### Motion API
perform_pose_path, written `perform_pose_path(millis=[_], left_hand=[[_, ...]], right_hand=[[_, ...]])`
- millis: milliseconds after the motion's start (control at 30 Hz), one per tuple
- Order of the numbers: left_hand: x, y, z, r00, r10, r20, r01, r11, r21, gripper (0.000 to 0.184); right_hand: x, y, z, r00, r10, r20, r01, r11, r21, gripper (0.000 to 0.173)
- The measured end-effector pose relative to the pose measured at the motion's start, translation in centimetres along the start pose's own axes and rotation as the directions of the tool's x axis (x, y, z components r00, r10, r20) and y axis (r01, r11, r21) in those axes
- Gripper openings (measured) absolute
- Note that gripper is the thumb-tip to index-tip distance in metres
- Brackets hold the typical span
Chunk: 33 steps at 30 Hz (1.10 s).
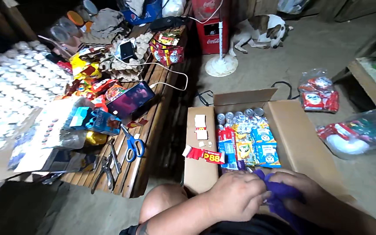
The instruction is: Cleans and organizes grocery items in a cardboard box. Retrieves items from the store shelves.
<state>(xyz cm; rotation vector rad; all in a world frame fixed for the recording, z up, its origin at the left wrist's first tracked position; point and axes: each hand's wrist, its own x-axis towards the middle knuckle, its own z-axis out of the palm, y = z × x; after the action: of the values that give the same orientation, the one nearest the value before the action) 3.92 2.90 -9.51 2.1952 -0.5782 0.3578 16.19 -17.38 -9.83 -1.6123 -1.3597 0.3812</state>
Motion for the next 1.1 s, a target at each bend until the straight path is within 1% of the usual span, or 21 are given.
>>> perform_pose_path(millis=[67,167,200,300,367,467,567,633,700,800,900,967,1100], left_hand=[[-0.1,-0.4,0.3,1.0,-0.001,-0.008,0.001,1.0,-0.001,0.031],[-0.1,-0.7,0.4,1.0,-0.006,-0.019,0.006,1.0,0.002,0.033],[-0.2,-0.7,0.4,1.0,-0.009,-0.019,0.009,1.0,0.0,0.033],[-0.3,-0.9,0.7,1.0,0.003,-0.005,-0.003,1.0,-0.002,0.034],[-0.4,-1.1,0.7,1.0,0.009,-0.003,-0.009,1.0,0.005,0.035],[-0.5,-1.3,0.7,1.0,-0.003,-0.01,0.003,1.0,0.011,0.035],[-0.4,-1.5,0.9,1.0,0.001,-0.005,-0.001,1.0,0.003,0.034],[-0.4,-1.3,0.8,1.0,-0.006,0.011,0.006,1.0,0.005,0.033],[-0.2,-1.0,0.6,1.0,-0.017,0.027,0.017,1.0,0.002,0.031],[0.1,-0.9,0.3,1.0,-0.025,0.017,0.025,1.0,-0.004,0.029],[0.2,-0.7,0.1,0.999,-0.023,0.031,0.024,0.999,-0.021,0.029],[0.2,-0.7,0.2,0.999,-0.02,0.043,0.022,0.999,-0.029,0.03],[0.2,-0.6,0.2,0.999,-0.034,0.033,0.035,0.999,-0.04,0.028]], right_hand=[[0.0,-0.1,0.0,0.998,0.061,0.009,-0.061,0.998,0.022,0.03],[-0.1,-0.4,0.3,0.988,0.149,-0.026,-0.148,0.988,0.045,0.029],[0.0,-0.6,0.4,0.988,0.147,-0.037,-0.145,0.989,0.041,0.028],[0.1,-0.6,0.0,0.997,0.076,-0.005,-0.076,0.996,0.045,0.025],[0.1,-0.4,0.0,0.998,0.059,0.005,-0.059,0.996,0.07,0.026],[0.1,-0.5,0.1,0.997,0.071,0.003,-0.071,0.994,0.077,0.03],[0.0,-0.7,0.3,0.996,0.084,-0.039,-0.083,0.996,0.027,0.026],[0.1,-0.9,0.5,0.992,0.122,-0.041,-0.122,0.993,-0.001,0.024],[0.0,-0.7,0.6,0.987,0.159,-0.035,-0.159,0.987,-0.012,0.027],[0.0,-0.2,0.8,0.991,0.12,-0.064,-0.122,0.992,-0.014,0.033],[0.2,-0.3,0.7,0.995,0.089,-0.047,-0.09,0.996,-0.02,0.027],[0.1,-0.3,0.5,0.994,0.105,-0.019,-0.105,0.994,-0.016,0.025],[0.3,-1.2,0.2,0.97,0.237,0.046,-0.237,0.971,-0.012,0.033]])
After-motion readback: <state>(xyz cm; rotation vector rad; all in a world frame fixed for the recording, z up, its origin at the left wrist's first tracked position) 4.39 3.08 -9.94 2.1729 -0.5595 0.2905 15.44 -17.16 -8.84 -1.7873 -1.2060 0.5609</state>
